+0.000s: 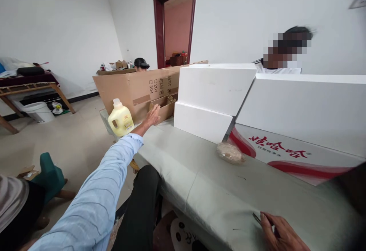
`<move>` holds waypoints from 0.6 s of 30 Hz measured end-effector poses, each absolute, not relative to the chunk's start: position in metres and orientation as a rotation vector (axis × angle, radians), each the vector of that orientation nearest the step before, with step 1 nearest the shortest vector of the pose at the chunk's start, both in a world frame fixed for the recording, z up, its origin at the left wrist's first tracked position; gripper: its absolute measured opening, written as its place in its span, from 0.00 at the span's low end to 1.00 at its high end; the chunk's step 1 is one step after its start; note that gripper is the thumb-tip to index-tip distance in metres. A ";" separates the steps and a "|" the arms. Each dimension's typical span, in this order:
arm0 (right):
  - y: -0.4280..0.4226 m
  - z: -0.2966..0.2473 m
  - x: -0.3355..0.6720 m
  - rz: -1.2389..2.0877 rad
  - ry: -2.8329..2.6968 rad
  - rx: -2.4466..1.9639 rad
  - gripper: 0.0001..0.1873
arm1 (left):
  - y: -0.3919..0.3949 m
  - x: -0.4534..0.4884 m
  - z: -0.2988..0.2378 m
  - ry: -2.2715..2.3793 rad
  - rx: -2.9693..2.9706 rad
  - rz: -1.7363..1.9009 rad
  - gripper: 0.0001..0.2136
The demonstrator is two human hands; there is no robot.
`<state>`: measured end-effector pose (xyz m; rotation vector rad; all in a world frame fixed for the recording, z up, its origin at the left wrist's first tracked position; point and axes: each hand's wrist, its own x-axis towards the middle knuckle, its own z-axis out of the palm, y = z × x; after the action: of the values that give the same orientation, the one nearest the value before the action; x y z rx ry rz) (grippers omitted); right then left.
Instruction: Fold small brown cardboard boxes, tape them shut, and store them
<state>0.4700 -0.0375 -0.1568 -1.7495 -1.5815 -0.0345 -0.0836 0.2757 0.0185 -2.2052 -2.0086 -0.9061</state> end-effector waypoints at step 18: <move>-0.048 -0.137 0.461 -0.179 -1.615 -1.594 0.27 | 0.147 -0.101 0.034 -2.208 -2.125 -0.959 0.06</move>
<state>0.4608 -0.0482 -0.1374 -1.5943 -1.6153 -0.1788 -0.1009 0.1466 0.0336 -2.1252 -2.2079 -0.9592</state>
